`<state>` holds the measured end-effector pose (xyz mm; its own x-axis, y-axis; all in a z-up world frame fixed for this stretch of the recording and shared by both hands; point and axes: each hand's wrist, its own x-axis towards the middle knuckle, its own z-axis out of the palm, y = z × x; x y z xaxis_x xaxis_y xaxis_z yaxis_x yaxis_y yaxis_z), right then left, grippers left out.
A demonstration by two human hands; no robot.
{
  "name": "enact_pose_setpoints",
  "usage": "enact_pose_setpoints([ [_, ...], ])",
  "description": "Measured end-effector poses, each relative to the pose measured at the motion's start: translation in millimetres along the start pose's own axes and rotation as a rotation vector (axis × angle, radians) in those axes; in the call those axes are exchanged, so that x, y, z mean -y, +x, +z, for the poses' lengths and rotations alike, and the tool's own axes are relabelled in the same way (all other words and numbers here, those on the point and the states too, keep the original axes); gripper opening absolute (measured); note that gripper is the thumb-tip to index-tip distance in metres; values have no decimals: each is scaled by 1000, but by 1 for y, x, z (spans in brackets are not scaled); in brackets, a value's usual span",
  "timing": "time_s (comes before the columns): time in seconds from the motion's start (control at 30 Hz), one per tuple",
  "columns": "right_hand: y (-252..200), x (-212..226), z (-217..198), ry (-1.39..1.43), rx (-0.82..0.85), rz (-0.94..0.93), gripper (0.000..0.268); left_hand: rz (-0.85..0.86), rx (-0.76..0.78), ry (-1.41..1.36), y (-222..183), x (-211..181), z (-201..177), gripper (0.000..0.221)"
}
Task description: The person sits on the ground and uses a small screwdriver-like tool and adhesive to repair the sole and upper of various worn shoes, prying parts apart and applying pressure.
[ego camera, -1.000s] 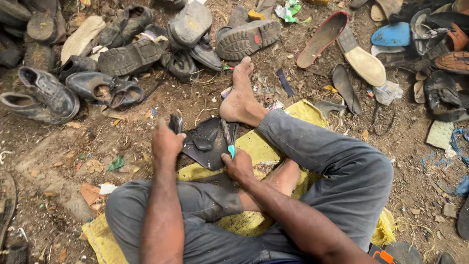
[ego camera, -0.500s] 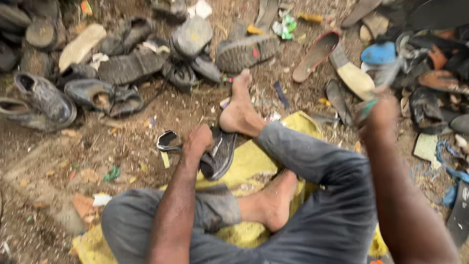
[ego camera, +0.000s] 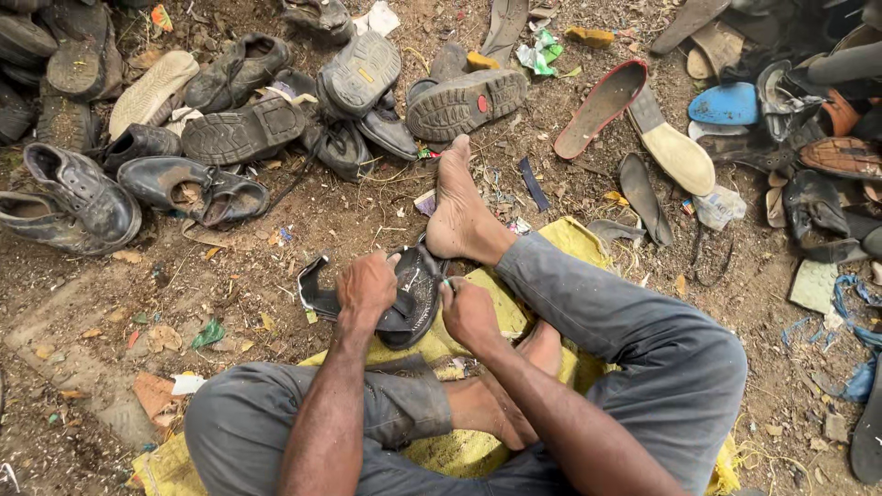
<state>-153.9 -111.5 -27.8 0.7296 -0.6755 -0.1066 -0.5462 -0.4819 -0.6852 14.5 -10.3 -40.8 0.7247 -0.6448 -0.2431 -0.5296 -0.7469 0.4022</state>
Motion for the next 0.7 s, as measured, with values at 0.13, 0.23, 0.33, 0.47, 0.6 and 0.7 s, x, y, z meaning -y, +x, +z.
enact_pose_setpoints([
  [0.13, 13, -8, 14, -15, 28, 105, 32, -7, -21, 5, -2, 1, 1, 42],
  [0.23, 47, -9, 33, -32, 56, 97, 37, 80, -45, 130, -5, -1, 4, 44],
  [0.33, 66, -9, 49, -11, 39, 97, 36, 92, -85, 86, -6, -2, 4, 42],
  [0.47, 32, -27, 52, -91, 22, -147, 36, 42, -6, 127, -7, -1, -8, 47],
  [0.6, 4, -45, 51, -55, 50, -94, 31, 46, -11, 137, -7, -8, -21, 48],
  [0.7, 53, -36, 60, -99, -81, -310, 32, 61, -6, 151, -14, -13, -28, 48],
])
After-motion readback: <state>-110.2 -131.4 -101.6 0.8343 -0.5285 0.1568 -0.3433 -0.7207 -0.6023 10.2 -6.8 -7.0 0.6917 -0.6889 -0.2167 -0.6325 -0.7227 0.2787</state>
